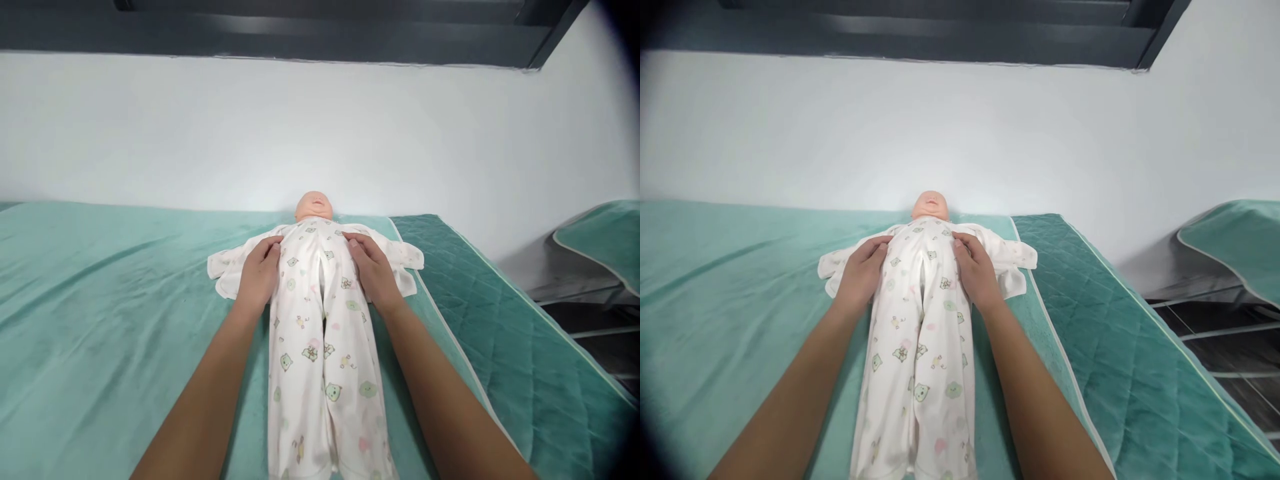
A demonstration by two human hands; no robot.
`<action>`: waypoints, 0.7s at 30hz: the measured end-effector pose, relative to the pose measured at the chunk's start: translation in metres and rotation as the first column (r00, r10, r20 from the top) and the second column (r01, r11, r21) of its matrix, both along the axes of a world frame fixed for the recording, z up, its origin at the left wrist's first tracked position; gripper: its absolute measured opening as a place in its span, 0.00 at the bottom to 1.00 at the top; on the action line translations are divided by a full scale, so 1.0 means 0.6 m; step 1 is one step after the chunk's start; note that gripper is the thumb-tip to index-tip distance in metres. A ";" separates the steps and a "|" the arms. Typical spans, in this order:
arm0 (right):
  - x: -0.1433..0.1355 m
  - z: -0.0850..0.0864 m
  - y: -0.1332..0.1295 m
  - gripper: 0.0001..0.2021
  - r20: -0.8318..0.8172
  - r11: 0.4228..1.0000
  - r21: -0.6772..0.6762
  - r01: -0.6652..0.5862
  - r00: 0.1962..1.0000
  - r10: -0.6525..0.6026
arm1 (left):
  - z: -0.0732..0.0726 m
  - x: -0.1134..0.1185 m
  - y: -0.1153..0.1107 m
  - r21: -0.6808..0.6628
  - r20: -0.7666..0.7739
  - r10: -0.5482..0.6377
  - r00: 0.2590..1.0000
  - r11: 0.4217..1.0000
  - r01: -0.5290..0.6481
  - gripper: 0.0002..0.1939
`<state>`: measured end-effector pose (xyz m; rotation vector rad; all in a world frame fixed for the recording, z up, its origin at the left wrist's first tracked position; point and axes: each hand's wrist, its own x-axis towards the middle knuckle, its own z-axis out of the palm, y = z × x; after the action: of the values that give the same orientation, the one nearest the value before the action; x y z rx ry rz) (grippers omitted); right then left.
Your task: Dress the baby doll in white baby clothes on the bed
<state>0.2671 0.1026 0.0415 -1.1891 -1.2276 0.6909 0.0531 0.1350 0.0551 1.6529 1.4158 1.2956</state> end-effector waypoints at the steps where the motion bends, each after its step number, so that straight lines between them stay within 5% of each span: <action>1: 0.002 -0.002 0.002 0.16 -0.034 1.000 -0.005 -0.009 0.999 0.008 | -0.001 -0.001 0.002 -0.005 0.009 0.002 1.000 1.000 -0.002 0.15; 8: 0.005 -0.012 0.009 0.17 -0.277 0.989 -0.028 -0.146 0.952 0.132 | -0.003 0.001 0.003 0.009 -0.021 -0.012 1.000 1.000 0.012 0.16; 13: 0.021 -0.016 0.018 0.12 -0.315 0.998 -0.018 0.060 0.947 -0.063 | -0.004 -0.008 0.006 0.038 -0.144 0.057 0.988 0.998 -0.052 0.14; 17: 0.050 -0.025 0.004 0.06 0.068 0.959 -0.115 0.260 0.965 -0.253 | -0.006 -0.027 0.012 -0.046 -0.445 0.041 0.895 0.997 -0.069 0.12; 21: 0.059 -0.037 -0.047 0.12 0.573 0.973 -0.152 0.176 0.817 -0.059 | 0.004 -0.047 0.005 -0.245 -0.644 -0.262 0.719 0.961 0.131 0.08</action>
<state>0.3027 0.0743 0.0190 -1.7039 -1.5810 0.3729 0.0249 0.1381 0.0578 2.1861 1.6217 0.4091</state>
